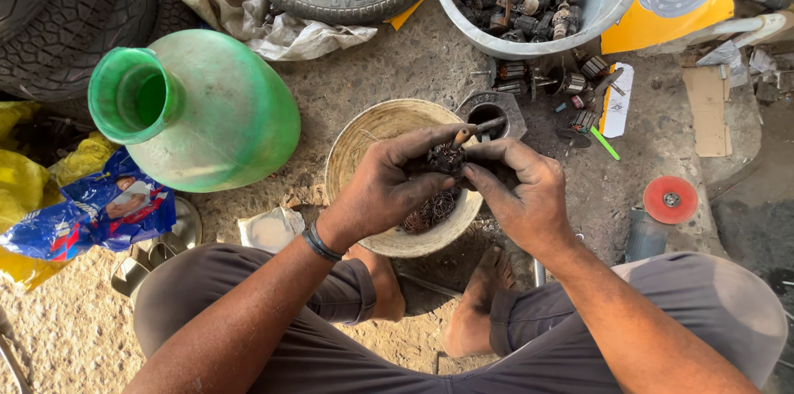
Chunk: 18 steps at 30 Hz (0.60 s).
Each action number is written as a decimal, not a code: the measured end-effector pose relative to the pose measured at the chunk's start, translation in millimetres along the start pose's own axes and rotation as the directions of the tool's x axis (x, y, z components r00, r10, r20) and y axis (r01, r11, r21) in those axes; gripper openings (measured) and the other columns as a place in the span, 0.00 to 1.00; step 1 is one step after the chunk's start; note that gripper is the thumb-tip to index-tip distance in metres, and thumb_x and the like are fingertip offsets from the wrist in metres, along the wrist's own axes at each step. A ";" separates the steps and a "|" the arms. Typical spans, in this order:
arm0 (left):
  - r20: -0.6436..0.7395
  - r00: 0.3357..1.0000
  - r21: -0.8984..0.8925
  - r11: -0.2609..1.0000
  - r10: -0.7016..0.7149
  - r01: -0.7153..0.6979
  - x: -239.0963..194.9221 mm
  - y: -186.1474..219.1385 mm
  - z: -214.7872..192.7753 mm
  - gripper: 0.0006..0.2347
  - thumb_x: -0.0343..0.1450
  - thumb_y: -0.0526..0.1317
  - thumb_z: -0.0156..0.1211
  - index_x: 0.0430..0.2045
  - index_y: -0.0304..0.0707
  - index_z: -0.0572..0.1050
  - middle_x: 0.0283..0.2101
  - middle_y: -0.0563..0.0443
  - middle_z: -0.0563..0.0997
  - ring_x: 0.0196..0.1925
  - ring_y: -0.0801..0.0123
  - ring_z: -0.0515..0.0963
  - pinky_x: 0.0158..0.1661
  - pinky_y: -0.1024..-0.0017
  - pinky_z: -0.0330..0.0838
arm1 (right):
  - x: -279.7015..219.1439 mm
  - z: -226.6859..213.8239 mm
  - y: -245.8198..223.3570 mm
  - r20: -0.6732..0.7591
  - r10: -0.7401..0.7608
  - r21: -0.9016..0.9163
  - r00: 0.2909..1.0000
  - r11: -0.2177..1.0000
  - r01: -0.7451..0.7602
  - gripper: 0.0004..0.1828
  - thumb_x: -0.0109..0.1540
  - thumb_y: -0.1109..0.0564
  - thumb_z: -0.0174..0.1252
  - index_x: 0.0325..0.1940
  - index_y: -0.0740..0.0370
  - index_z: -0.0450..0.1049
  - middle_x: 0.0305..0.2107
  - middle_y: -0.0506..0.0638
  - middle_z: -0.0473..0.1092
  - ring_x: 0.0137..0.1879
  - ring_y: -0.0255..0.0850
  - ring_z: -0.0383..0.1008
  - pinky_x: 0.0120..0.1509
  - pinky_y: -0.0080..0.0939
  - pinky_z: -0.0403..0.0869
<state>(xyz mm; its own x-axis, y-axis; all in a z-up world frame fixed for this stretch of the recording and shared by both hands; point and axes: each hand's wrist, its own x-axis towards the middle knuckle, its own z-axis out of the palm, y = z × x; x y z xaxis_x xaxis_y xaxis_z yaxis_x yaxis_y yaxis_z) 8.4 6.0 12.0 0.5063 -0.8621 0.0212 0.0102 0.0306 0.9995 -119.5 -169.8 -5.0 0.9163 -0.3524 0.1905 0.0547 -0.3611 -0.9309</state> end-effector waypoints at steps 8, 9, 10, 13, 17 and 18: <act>-0.022 1.000 0.028 0.999 0.015 -0.015 1.4 12.1 4.0 0.28 0.68 0.29 0.71 0.65 0.37 0.68 0.57 0.46 0.81 0.56 0.72 0.82 0.57 0.70 0.78 | -0.6 -2.5 -0.5 0.015 0.013 0.022 1.000 1.000 -0.013 0.08 0.65 0.62 0.62 0.49 0.67 0.78 0.36 0.51 0.79 0.42 0.33 0.82 0.44 0.32 0.81; -0.042 0.999 0.109 0.994 0.012 -0.007 1.5 15.0 4.4 0.29 0.66 0.30 0.73 0.64 0.37 0.69 0.55 0.46 0.82 0.54 0.72 0.83 0.54 0.71 0.80 | -0.6 -2.4 0.5 0.009 0.020 0.009 1.000 1.000 -0.020 0.08 0.66 0.62 0.62 0.48 0.67 0.78 0.35 0.51 0.79 0.41 0.33 0.82 0.43 0.32 0.81; -0.063 0.998 0.189 0.982 0.008 0.004 0.5 18.0 4.6 0.30 0.64 0.32 0.74 0.63 0.38 0.70 0.53 0.46 0.83 0.51 0.73 0.84 0.52 0.72 0.81 | -0.6 -2.0 1.5 0.004 0.028 -0.002 1.000 1.000 -0.028 0.07 0.66 0.62 0.62 0.47 0.67 0.78 0.34 0.50 0.79 0.40 0.32 0.82 0.42 0.32 0.81; -0.143 0.990 0.312 0.949 -0.005 0.050 -0.3 21.4 9.0 0.31 0.61 0.36 0.78 0.60 0.38 0.72 0.49 0.46 0.84 0.46 0.71 0.85 0.47 0.72 0.82 | -2.3 -4.5 3.5 0.031 0.088 -0.009 0.996 0.996 -0.087 0.09 0.66 0.62 0.61 0.49 0.67 0.78 0.33 0.50 0.79 0.38 0.32 0.80 0.41 0.32 0.79; -0.167 0.965 0.456 0.883 0.204 -0.108 1.2 17.0 12.6 0.31 0.60 0.34 0.77 0.61 0.36 0.71 0.50 0.44 0.81 0.52 0.62 0.84 0.53 0.67 0.79 | -3.2 0.2 7.3 0.083 0.066 0.163 0.994 0.984 -0.079 0.17 0.64 0.59 0.65 0.55 0.68 0.73 0.43 0.52 0.76 0.48 0.33 0.79 0.51 0.33 0.81; -0.159 0.965 0.492 0.864 0.210 -0.107 0.9 15.9 13.4 0.32 0.60 0.34 0.76 0.61 0.36 0.71 0.49 0.43 0.81 0.52 0.59 0.84 0.53 0.66 0.78 | -2.7 2.2 8.7 0.082 0.104 0.194 0.991 0.974 -0.118 0.18 0.63 0.58 0.65 0.55 0.68 0.72 0.43 0.52 0.76 0.48 0.33 0.79 0.53 0.33 0.81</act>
<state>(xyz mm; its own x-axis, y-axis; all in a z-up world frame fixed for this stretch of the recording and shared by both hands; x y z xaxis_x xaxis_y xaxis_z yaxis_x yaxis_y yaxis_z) -2.5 -1.1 28.2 0.6276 -0.7450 0.2260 -0.4694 -0.1304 0.8733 -120.6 -170.1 -14.3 0.9464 -0.3159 0.0667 0.0222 -0.1426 -0.9895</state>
